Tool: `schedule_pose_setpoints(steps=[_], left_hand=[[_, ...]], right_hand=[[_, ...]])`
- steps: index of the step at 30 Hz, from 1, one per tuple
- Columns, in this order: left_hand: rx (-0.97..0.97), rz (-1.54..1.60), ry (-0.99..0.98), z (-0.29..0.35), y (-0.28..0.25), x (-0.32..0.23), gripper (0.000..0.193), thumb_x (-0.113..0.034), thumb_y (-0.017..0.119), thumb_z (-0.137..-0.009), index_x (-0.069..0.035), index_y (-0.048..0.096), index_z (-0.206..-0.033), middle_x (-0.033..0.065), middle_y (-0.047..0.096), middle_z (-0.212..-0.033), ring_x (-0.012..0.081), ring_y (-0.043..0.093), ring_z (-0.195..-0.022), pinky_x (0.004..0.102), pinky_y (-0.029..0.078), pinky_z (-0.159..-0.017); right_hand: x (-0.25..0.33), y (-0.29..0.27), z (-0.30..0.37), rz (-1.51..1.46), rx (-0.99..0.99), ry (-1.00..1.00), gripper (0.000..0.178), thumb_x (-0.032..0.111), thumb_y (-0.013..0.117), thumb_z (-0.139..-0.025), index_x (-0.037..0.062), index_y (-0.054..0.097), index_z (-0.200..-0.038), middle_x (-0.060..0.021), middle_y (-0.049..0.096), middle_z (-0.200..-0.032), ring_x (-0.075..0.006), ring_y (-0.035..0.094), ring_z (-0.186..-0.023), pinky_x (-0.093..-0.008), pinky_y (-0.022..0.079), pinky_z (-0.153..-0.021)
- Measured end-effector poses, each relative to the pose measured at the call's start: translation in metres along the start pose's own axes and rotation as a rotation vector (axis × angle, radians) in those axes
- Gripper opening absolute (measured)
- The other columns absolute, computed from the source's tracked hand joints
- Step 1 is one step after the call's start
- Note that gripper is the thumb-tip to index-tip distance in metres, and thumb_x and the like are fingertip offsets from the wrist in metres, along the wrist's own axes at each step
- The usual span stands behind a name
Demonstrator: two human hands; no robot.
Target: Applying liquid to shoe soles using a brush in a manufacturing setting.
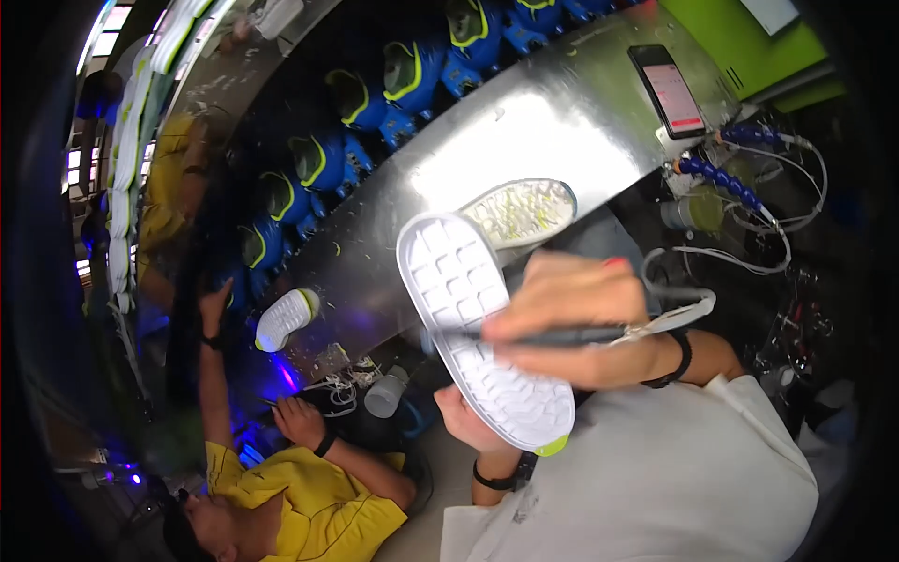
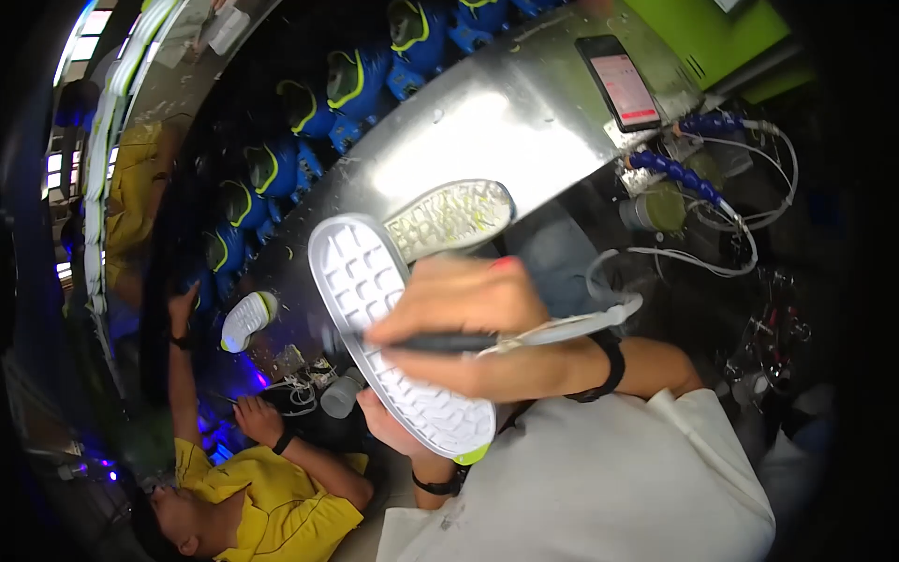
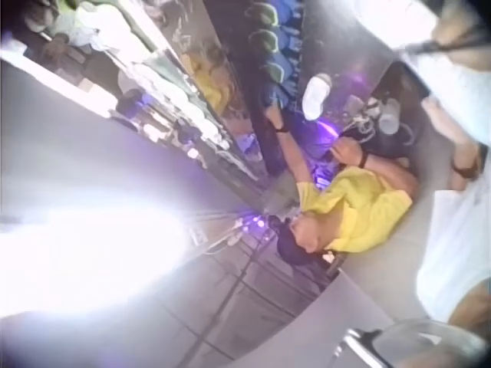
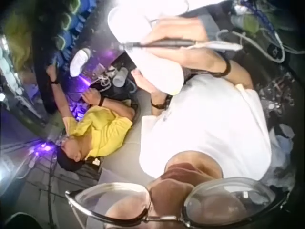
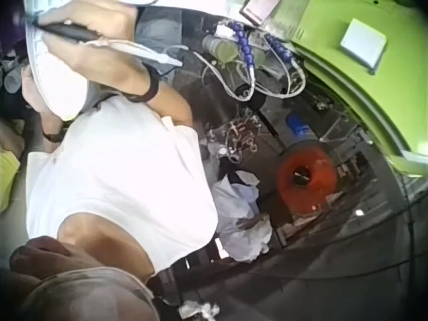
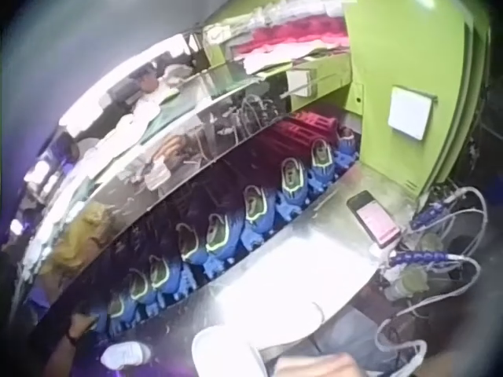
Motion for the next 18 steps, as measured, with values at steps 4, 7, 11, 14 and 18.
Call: schedule_pose_setpoints(steps=[4,7,11,14,18], left_hand=[[0.052,0.292,-0.115,-0.031,0.055,0.019,0.082,-0.053,0.041,-0.092,-0.004,0.023,-0.155,0.0292,0.036,-0.150,0.0465,0.043,-0.134,0.0589,0.040,-0.108],[0.255,-0.017,-0.244,-0.049,0.041,-0.002,0.084,-0.060,0.042,-0.094,-0.009,0.022,-0.157,0.0268,0.036,-0.152,0.0534,0.041,-0.132,0.0610,0.043,-0.105],[0.328,0.087,-0.290,-0.060,0.061,0.007,0.090,-0.070,0.031,-0.095,-0.003,0.024,-0.156,0.0278,0.039,-0.150,0.0496,0.046,-0.129,0.0561,0.043,-0.105],[0.434,0.195,-0.374,-0.065,0.061,0.006,0.085,-0.065,0.034,-0.097,-0.004,0.027,-0.155,0.0275,0.038,-0.152,0.0561,0.040,-0.131,0.0638,0.037,-0.106],[0.251,-0.186,-0.261,-0.061,0.079,0.002,0.087,-0.063,0.042,-0.095,-0.002,0.025,-0.155,0.0287,0.029,-0.156,0.0604,0.032,-0.134,0.0661,0.038,-0.104]], right_hand=[[0.021,0.018,0.037,0.160,0.059,-0.168,0.023,0.000,0.072,-0.074,0.0009,0.069,-0.097,-0.0068,0.062,-0.078,-0.0227,0.060,-0.068,-0.0350,0.044,-0.064],[0.037,-0.017,0.032,-0.259,0.267,0.076,0.021,0.000,0.077,-0.076,0.0007,0.071,-0.096,-0.0098,0.070,-0.085,-0.0241,0.064,-0.074,-0.0336,0.049,-0.072],[0.036,-0.012,0.046,-0.051,0.136,0.119,0.027,-0.003,0.082,-0.071,-0.0014,0.074,-0.097,-0.0116,0.074,-0.092,-0.0219,0.070,-0.079,-0.0320,0.054,-0.078],[0.036,-0.026,0.046,-0.400,0.255,0.172,0.024,-0.007,0.083,-0.069,-0.0013,0.075,-0.091,-0.0158,0.074,-0.096,-0.0207,0.071,-0.077,-0.0263,0.054,-0.066],[0.037,-0.031,0.044,-0.230,0.232,0.221,0.023,-0.002,0.080,-0.077,-0.0021,0.072,-0.098,-0.0130,0.072,-0.093,-0.0199,0.071,-0.082,-0.0263,0.054,-0.069]])
Point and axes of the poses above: each hand's wrist, its own z-axis away from the middle knuckle, its own y-axis out of the palm, x = y × z, the point moved 1 cm from there along -z, towards the middle knuckle
